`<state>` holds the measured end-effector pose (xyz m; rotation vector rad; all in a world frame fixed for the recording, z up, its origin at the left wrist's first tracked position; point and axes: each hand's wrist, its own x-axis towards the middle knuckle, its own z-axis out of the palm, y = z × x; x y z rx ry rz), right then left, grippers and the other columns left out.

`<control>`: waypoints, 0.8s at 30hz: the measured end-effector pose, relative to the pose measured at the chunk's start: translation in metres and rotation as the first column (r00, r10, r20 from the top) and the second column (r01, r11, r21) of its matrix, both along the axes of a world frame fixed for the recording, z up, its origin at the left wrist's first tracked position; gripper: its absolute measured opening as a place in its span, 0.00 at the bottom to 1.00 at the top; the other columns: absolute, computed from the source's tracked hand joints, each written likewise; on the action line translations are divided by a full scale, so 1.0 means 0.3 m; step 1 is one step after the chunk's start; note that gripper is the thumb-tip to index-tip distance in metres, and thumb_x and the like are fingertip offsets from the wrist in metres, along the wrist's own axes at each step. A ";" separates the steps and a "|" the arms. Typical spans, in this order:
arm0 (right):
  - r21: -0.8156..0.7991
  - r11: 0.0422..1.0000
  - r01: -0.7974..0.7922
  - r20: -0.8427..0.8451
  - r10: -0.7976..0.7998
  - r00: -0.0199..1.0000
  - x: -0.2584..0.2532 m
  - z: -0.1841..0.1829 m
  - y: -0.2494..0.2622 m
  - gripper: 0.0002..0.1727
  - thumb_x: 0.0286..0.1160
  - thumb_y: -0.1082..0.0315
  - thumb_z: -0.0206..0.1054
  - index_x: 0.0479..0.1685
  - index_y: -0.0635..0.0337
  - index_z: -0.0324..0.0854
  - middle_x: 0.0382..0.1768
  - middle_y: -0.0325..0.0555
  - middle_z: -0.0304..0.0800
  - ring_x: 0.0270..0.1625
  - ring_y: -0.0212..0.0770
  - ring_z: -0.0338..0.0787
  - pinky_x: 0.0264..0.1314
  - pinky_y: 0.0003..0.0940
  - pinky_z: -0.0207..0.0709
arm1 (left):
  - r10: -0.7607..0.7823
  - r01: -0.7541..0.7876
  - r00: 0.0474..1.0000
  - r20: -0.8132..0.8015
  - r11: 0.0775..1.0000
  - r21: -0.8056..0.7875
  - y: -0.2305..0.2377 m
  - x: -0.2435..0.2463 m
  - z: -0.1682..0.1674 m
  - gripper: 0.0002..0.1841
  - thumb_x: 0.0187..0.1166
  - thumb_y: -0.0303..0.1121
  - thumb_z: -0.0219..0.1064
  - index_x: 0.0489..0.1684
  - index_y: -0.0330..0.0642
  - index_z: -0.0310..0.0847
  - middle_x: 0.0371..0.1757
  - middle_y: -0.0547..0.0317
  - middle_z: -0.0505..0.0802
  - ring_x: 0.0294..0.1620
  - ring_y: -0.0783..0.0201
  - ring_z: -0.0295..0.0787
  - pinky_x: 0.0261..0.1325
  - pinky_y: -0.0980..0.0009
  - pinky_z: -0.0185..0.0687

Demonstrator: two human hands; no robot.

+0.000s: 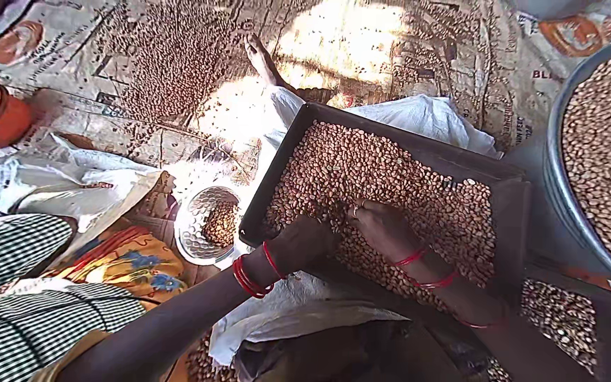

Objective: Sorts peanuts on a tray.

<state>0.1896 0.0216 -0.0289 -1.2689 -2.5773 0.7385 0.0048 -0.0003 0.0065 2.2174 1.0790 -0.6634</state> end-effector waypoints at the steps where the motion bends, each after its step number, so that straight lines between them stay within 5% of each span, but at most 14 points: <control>1: 0.075 0.997 -0.011 0.009 0.010 1.000 -0.040 -0.036 -0.005 0.08 0.76 0.76 0.67 0.40 0.71 0.91 0.41 0.63 0.92 0.42 0.60 0.94 0.41 0.52 0.86 | -0.046 0.045 0.998 0.034 0.998 0.043 -0.007 -0.010 -0.012 0.14 0.89 0.24 0.52 0.58 0.29 0.83 0.46 0.30 0.91 0.48 0.28 0.90 0.46 0.36 0.81; 5: 0.362 0.931 -0.047 0.038 0.035 0.999 -0.091 -0.112 -0.027 0.05 0.64 0.82 0.69 0.32 0.71 0.91 0.36 0.63 0.91 0.35 0.58 0.94 0.30 0.45 0.87 | -0.234 0.183 0.953 0.195 0.951 0.249 -0.015 -0.056 -0.064 0.09 0.82 0.21 0.58 0.35 0.28 0.84 0.31 0.36 0.90 0.33 0.35 0.92 0.30 0.44 0.82; 9: 0.213 0.977 -0.020 0.095 -0.001 0.995 -0.089 -0.095 -0.034 0.08 0.70 0.77 0.69 0.42 0.72 0.91 0.43 0.65 0.91 0.43 0.61 0.94 0.40 0.47 0.88 | -0.224 0.110 0.861 0.457 0.959 0.262 0.004 -0.100 -0.103 0.07 0.80 0.25 0.62 0.35 0.32 0.86 0.28 0.42 0.90 0.29 0.42 0.91 0.27 0.48 0.82; 11: 0.108 0.994 -0.016 0.130 0.002 0.991 -0.095 -0.086 -0.024 0.10 0.76 0.74 0.66 0.47 0.72 0.89 0.46 0.65 0.91 0.48 0.62 0.94 0.45 0.49 0.88 | -0.042 -0.119 0.742 0.669 0.974 0.194 0.014 -0.140 -0.096 0.09 0.78 0.31 0.64 0.39 0.38 0.90 0.26 0.55 0.90 0.25 0.63 0.85 0.30 0.67 0.81; 13: -0.071 0.997 -0.006 0.214 0.021 0.977 -0.083 -0.036 0.005 0.14 0.84 0.70 0.60 0.50 0.73 0.87 0.49 0.66 0.89 0.54 0.63 0.91 0.50 0.52 0.84 | 0.291 -0.395 0.495 0.818 0.915 -0.087 0.016 -0.181 -0.067 0.07 0.77 0.32 0.64 0.37 0.40 0.86 0.23 0.71 0.83 0.22 0.83 0.75 0.27 0.86 0.71; 15: -0.129 0.991 0.033 0.235 -0.002 0.972 -0.044 0.014 0.046 0.14 0.84 0.68 0.61 0.47 0.73 0.87 0.44 0.65 0.89 0.49 0.63 0.91 0.48 0.55 0.82 | 0.571 -0.522 0.216 0.792 0.753 -0.401 0.016 -0.215 -0.053 0.08 0.76 0.31 0.53 0.35 0.51 0.79 0.26 0.76 0.83 0.24 0.84 0.75 0.27 0.87 0.70; 17: -0.086 0.995 0.041 0.162 -0.026 0.986 -0.011 0.069 0.072 0.11 0.80 0.70 0.66 0.42 0.72 0.87 0.37 0.63 0.89 0.42 0.62 0.92 0.42 0.55 0.82 | 0.723 -0.550 0.059 0.688 0.599 -0.582 0.015 -0.218 -0.060 0.16 0.79 0.33 0.41 0.34 0.55 0.78 0.26 0.75 0.84 0.23 0.81 0.76 0.26 0.86 0.71; 21: -0.053 0.994 -0.100 -0.227 0.086 0.970 -0.049 0.170 0.077 0.11 0.73 0.66 0.74 0.51 0.60 0.91 0.35 0.47 0.94 0.35 0.42 0.92 0.40 0.39 0.85 | 0.899 -0.558 0.076 0.432 0.398 -0.728 -0.007 -0.159 -0.056 0.28 0.95 0.41 0.28 0.41 0.47 0.81 0.25 0.73 0.87 0.19 0.84 0.75 0.22 0.87 0.68; 24: 0.032 0.994 -0.106 -0.233 0.110 0.966 -0.112 0.115 0.090 0.08 0.73 0.69 0.74 0.46 0.60 0.93 0.39 0.51 0.94 0.43 0.50 0.93 0.45 0.46 0.85 | 0.941 -0.521 0.072 0.332 0.319 -0.792 -0.029 -0.156 -0.033 0.29 0.93 0.38 0.30 0.29 0.50 0.81 0.22 0.75 0.86 0.16 0.85 0.72 0.17 0.89 0.61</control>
